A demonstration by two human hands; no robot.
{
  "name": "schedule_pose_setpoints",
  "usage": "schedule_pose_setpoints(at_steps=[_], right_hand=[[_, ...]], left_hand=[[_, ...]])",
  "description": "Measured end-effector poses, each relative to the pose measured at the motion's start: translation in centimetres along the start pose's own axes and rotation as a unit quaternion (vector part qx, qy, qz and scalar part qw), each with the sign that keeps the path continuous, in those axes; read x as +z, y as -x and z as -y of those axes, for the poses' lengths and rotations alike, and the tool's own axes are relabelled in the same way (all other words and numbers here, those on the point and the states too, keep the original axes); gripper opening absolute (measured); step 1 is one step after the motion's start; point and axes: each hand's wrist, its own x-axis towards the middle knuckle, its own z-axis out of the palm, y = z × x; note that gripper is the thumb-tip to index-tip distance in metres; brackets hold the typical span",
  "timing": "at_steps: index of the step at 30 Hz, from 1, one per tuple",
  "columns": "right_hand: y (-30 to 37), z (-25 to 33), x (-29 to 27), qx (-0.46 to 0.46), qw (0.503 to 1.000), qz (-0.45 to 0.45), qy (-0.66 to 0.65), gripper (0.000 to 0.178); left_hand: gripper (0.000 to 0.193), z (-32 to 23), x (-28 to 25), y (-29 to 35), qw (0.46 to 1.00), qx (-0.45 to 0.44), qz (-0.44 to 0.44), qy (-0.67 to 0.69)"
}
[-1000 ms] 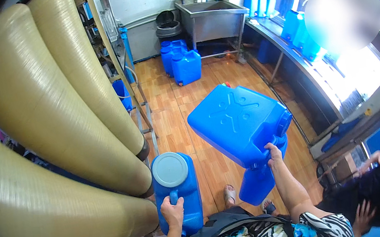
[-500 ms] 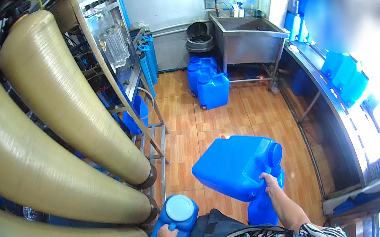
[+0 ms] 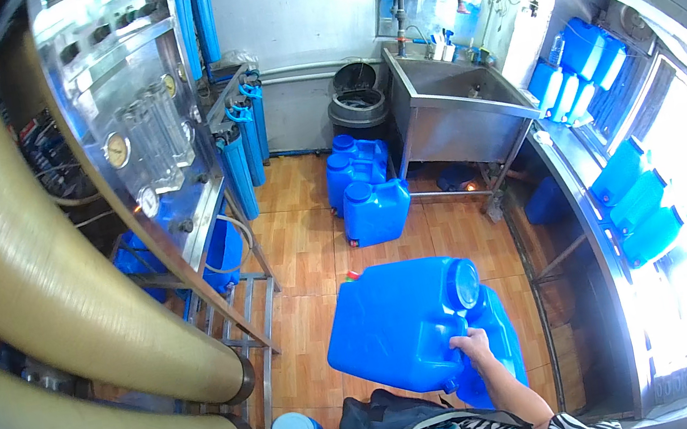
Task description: The person sweeps the floor with a pink squeegee, then repeatedly picks up pairs of blue plastic containers and carries them to a stainless steel sink area, placing them on the floor. The person also briefly places one container into the sink.
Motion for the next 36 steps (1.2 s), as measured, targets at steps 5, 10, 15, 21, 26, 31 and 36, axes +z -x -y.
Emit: schedule_pose_setpoints(at_steps=[5, 10, 15, 21, 26, 31, 36], right_hand=[[-4.4, 9.1, 1.3, -0.152, 0.961, -0.040, 0.226, 0.034], [-11.3, 16.9, 2.7, -0.291, 0.915, -0.023, 0.279, 0.044], [-20.2, 25.0, 4.1, -0.478, 0.835, 0.039, 0.269, 0.040], [-29.5, 34.2, 9.7, -0.577, 0.768, 0.096, 0.260, 0.040], [-36.1, 39.9, 16.4, -0.618, 0.707, 0.143, 0.313, 0.039], [-42.1, 43.8, 23.3, -0.651, 0.632, 0.202, 0.369, 0.039], [-47.5, 46.5, 29.6, -0.669, 0.573, 0.242, 0.407, 0.039]], left_hand=[[0.026, -6.6, -1.7, -4.7, 0.980, -0.100, -0.035, 0.168], [0.035, -14.2, -5.1, -3.6, 0.951, -0.096, -0.079, 0.282], [0.039, -22.2, -5.9, -1.9, 0.929, -0.041, -0.150, 0.337], [0.043, -30.4, -6.5, 0.5, 0.911, -0.086, -0.149, 0.375], [0.040, -34.6, -6.2, -1.0, 0.914, -0.121, -0.135, 0.363], [0.038, -38.2, -7.0, -5.2, 0.931, -0.116, -0.130, 0.320], [0.035, -41.7, -9.3, -7.7, 0.938, -0.117, -0.125, 0.303]])
